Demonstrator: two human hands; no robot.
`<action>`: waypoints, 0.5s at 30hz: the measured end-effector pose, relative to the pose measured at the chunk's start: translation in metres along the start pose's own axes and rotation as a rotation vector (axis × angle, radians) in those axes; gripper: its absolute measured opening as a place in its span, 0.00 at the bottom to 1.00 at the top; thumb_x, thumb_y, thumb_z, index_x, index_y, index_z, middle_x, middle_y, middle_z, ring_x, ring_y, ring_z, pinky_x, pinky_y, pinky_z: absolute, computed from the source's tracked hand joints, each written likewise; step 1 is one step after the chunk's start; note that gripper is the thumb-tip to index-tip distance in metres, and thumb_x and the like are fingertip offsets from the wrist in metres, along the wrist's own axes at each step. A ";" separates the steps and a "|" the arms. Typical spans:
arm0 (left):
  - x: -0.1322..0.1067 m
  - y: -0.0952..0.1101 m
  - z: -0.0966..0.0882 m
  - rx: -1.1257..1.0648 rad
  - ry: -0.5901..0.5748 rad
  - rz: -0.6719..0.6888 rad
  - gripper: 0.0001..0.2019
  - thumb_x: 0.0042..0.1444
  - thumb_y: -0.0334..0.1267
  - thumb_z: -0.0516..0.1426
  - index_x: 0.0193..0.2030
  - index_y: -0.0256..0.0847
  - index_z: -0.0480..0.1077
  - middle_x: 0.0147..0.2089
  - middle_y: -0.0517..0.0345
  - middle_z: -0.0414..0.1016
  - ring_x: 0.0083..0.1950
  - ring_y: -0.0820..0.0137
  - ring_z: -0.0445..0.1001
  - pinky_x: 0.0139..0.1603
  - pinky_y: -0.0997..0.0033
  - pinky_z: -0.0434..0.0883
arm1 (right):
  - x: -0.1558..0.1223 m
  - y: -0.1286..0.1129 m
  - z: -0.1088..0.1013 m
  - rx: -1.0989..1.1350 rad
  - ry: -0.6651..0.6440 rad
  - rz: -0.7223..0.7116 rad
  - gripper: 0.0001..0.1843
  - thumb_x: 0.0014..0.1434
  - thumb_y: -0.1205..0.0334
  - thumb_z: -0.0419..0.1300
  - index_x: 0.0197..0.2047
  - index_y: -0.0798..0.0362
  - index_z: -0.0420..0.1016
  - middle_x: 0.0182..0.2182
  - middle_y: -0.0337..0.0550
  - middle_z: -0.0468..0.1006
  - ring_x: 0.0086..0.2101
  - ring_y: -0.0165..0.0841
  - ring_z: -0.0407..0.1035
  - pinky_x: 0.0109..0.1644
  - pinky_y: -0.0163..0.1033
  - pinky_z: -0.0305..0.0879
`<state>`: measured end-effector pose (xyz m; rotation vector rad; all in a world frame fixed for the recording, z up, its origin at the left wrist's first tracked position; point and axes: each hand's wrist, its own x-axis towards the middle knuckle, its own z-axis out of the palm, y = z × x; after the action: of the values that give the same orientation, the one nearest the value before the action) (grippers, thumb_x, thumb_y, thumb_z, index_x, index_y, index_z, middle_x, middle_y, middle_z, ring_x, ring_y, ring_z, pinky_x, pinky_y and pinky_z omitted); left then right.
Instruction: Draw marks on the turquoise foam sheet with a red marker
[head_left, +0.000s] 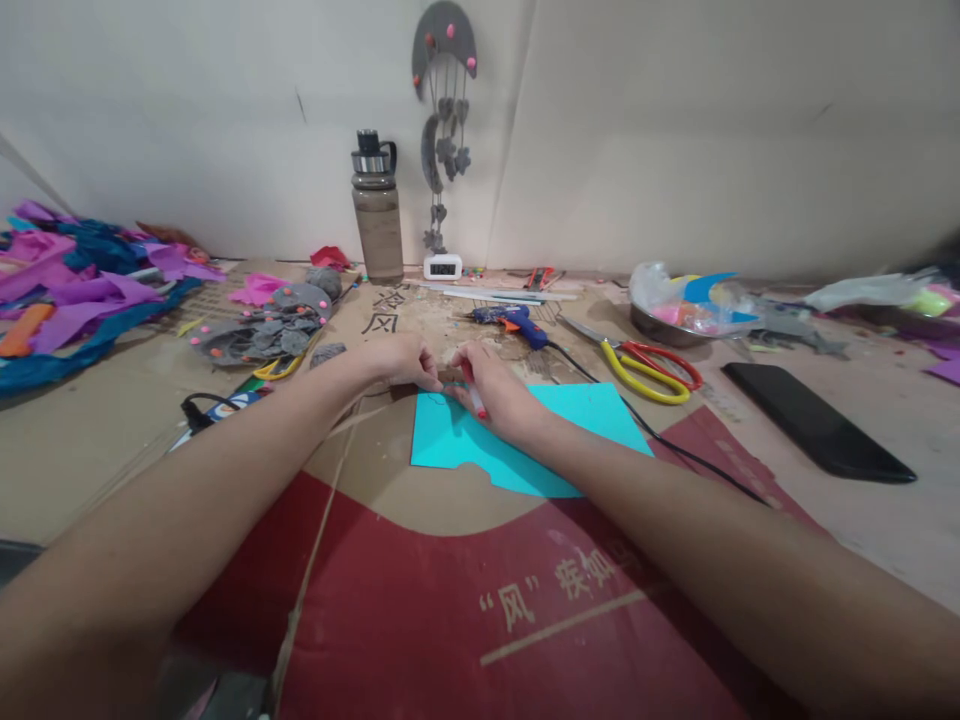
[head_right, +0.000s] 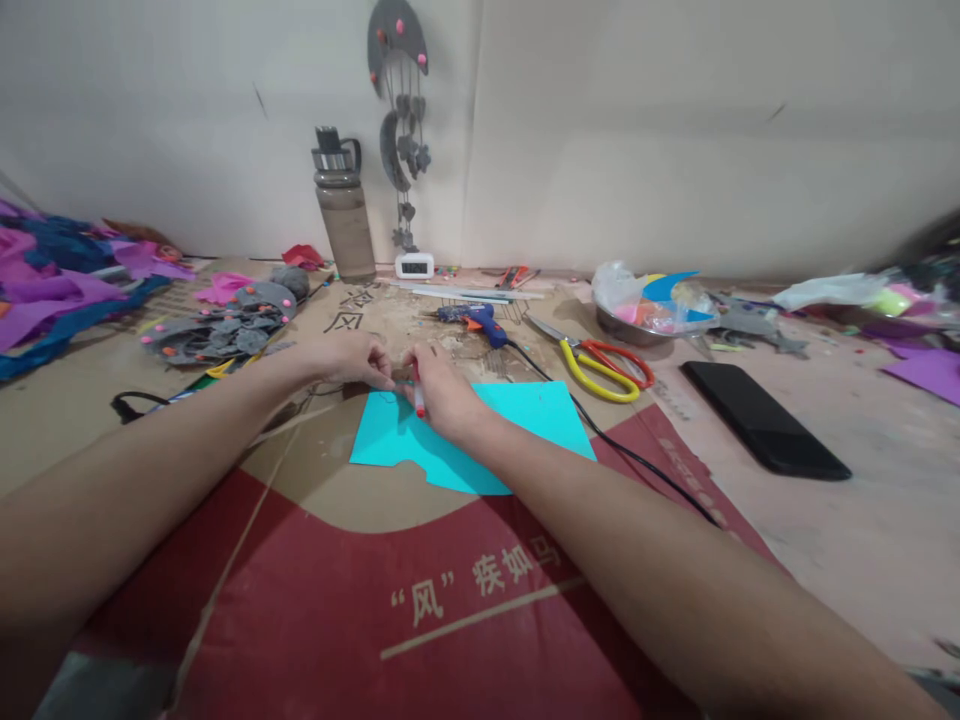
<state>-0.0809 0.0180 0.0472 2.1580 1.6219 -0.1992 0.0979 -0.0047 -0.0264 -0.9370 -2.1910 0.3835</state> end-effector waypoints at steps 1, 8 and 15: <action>0.001 0.000 0.001 0.003 -0.002 -0.003 0.16 0.42 0.50 0.62 0.34 0.42 0.77 0.30 0.60 0.75 0.32 0.70 0.68 0.31 0.74 0.59 | 0.000 0.000 0.000 -0.004 0.003 -0.003 0.14 0.52 0.65 0.60 0.41 0.52 0.62 0.39 0.46 0.68 0.40 0.38 0.64 0.45 0.45 0.64; 0.004 0.000 0.006 -0.019 0.019 -0.001 0.15 0.41 0.49 0.63 0.32 0.40 0.77 0.27 0.60 0.73 0.30 0.71 0.66 0.33 0.73 0.59 | -0.006 -0.012 -0.007 0.081 0.214 0.004 0.08 0.62 0.59 0.53 0.42 0.52 0.67 0.37 0.45 0.71 0.39 0.35 0.66 0.44 0.43 0.63; -0.004 0.003 0.007 -0.076 0.074 0.029 0.11 0.43 0.43 0.63 0.30 0.36 0.78 0.23 0.59 0.71 0.30 0.70 0.66 0.34 0.73 0.60 | -0.011 -0.030 -0.015 0.310 -0.047 0.059 0.14 0.65 0.52 0.49 0.38 0.52 0.68 0.25 0.38 0.69 0.26 0.29 0.63 0.31 0.37 0.61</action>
<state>-0.0785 0.0108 0.0431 2.1527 1.6101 -0.0483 0.0990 -0.0334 -0.0060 -0.8275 -2.0711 0.7561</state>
